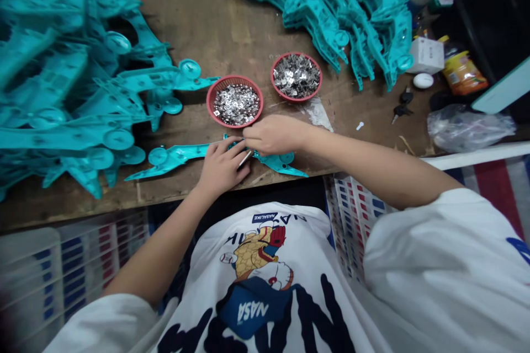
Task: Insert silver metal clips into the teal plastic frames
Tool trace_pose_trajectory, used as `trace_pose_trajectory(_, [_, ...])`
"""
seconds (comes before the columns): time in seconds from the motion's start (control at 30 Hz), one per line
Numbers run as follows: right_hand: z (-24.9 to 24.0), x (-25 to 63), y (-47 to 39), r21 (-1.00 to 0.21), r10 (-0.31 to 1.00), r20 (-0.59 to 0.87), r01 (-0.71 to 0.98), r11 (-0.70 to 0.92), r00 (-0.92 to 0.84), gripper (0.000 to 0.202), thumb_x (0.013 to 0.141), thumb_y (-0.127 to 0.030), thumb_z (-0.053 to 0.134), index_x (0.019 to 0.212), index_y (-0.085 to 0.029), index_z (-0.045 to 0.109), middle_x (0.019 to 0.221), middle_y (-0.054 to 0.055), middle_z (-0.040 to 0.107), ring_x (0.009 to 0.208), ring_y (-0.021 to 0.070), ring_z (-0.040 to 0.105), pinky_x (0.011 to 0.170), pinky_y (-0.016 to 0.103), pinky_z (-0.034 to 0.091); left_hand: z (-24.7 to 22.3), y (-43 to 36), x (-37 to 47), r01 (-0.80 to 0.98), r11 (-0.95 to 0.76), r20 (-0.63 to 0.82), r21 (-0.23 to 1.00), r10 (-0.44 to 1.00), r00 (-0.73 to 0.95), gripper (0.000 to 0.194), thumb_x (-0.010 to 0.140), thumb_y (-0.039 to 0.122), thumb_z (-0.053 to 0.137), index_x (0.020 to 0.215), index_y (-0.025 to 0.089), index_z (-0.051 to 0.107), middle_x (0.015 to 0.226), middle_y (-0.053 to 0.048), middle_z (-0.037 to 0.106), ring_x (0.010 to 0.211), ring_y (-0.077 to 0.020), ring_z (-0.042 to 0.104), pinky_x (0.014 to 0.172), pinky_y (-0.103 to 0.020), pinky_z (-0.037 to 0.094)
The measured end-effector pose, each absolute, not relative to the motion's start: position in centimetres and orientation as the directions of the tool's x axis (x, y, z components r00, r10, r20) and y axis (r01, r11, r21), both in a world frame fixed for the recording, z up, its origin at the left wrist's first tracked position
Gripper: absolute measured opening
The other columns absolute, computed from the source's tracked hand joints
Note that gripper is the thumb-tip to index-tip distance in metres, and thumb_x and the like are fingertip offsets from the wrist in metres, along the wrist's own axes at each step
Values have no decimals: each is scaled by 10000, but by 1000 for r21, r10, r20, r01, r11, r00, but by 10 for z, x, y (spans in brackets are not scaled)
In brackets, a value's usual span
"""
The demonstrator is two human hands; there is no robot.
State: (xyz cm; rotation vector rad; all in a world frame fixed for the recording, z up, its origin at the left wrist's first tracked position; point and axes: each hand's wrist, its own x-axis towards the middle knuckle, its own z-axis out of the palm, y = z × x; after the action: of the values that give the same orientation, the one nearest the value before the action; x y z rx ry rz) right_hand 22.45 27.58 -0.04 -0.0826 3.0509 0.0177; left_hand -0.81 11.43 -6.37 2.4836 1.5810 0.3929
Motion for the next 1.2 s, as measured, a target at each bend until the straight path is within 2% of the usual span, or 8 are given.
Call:
trace_pose_trajectory(0.13, [5,238,288,-109,16,70,8,994,-997,383,1236,-283,442,1303,-123,783,1181,117,787,920,208,692,748,336,378,-61,115,-7,860,-412,110,300,911,398,422,1112,267,653,1497,285,822,1728,-92,704,1584,-410,645,1154,-634,542])
trace_pose_trajectory(0.3, [-2,239,282,-225,-21,-106,3,974,-994,256,1134,-309,648,1228,-154,829,1258,118,823,905,219,717,713,343,325,-59,115,-6,855,-391,105,340,919,379,438,1089,245,646,1480,314,831,1737,-63,696,1570,-403,653,1158,-633,528])
trace_pose_trajectory(0.47, [-5,228,268,-119,-39,-211,-14,993,-977,273,1191,-274,593,1167,-130,824,1188,118,835,869,209,705,696,335,290,-60,115,-6,850,-368,94,377,928,360,432,1071,262,665,1463,326,835,1719,-76,714,1570,-416,645,1177,-650,506])
trace_pose_trajectory(0.67, [-6,224,260,84,-57,-254,-81,993,-966,461,1220,-123,331,1197,-98,791,1052,128,800,857,239,729,668,340,325,-58,116,-6,860,-367,83,355,929,362,427,1103,271,625,1483,309,817,1753,-78,682,1581,-411,629,1168,-649,512])
trace_pose_trajectory(0.9, [0,217,265,76,-76,-376,-113,991,-923,456,1229,-141,310,1259,-83,761,1097,141,790,885,254,739,676,364,360,-60,118,-7,866,-392,101,311,920,380,412,1107,278,623,1468,272,822,1735,-77,699,1564,-422,645,1126,-637,523])
trace_pose_trajectory(0.97, [10,220,274,71,-56,-310,-82,994,-949,472,1248,-183,298,1297,-86,757,1121,143,784,903,250,726,694,366,352,-60,118,-7,864,-399,97,306,916,388,415,1111,285,622,1475,265,820,1740,-82,693,1572,-427,641,1124,-642,524])
trace_pose_trajectory(1.1, [19,232,289,17,138,-40,138,990,-990,485,1269,-294,332,1324,-96,771,1169,146,776,908,232,689,741,360,360,-60,118,-8,860,-389,72,330,919,387,422,1109,286,628,1482,287,825,1770,-82,663,1601,-442,615,1157,-674,507])
trace_pose_trajectory(1.2, [7,237,287,-148,82,-91,95,984,-992,332,1193,-316,551,1259,-122,812,1191,131,790,873,215,678,739,349,371,-60,118,-7,857,-368,61,360,926,372,439,1097,280,642,1493,314,827,1766,-78,666,1602,-444,611,1171,-682,502])
